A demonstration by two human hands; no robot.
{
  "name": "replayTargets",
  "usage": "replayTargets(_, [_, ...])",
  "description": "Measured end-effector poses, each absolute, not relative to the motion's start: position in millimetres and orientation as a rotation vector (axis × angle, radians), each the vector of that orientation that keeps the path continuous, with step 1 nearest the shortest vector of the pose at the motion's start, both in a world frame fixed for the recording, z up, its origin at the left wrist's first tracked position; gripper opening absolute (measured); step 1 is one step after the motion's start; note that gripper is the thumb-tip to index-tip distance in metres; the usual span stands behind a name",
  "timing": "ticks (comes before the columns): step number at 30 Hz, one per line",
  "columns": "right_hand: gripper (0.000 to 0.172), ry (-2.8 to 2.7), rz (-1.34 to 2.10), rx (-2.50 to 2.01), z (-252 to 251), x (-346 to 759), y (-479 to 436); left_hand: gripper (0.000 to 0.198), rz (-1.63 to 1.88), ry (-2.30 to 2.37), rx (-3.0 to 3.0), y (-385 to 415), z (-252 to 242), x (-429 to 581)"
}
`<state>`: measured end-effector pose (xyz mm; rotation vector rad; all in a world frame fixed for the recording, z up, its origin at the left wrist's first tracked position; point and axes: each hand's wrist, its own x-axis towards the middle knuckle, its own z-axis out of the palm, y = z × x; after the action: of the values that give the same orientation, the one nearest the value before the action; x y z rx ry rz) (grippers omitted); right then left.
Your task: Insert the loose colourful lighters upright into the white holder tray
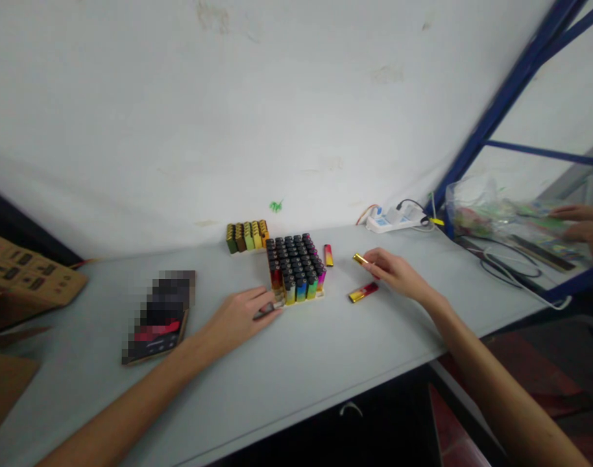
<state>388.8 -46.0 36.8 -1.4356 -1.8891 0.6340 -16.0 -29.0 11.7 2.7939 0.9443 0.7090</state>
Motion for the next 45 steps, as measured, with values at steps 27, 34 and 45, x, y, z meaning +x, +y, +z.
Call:
replayTargets(27, [0.058,-1.046,1.413,-0.950,51,228,-96,0.023,0.688,0.966,2.678,-31,20,-19])
replayTargets(34, [0.049,-1.232,0.933,-1.266,38,213,-90,0.031,0.706,1.019,2.598,-35,35,-22])
replayTargets(45, [0.047,-1.296,0.869,-1.307,27,215,-87,0.041,0.711,1.172,2.635,-30,31,-30])
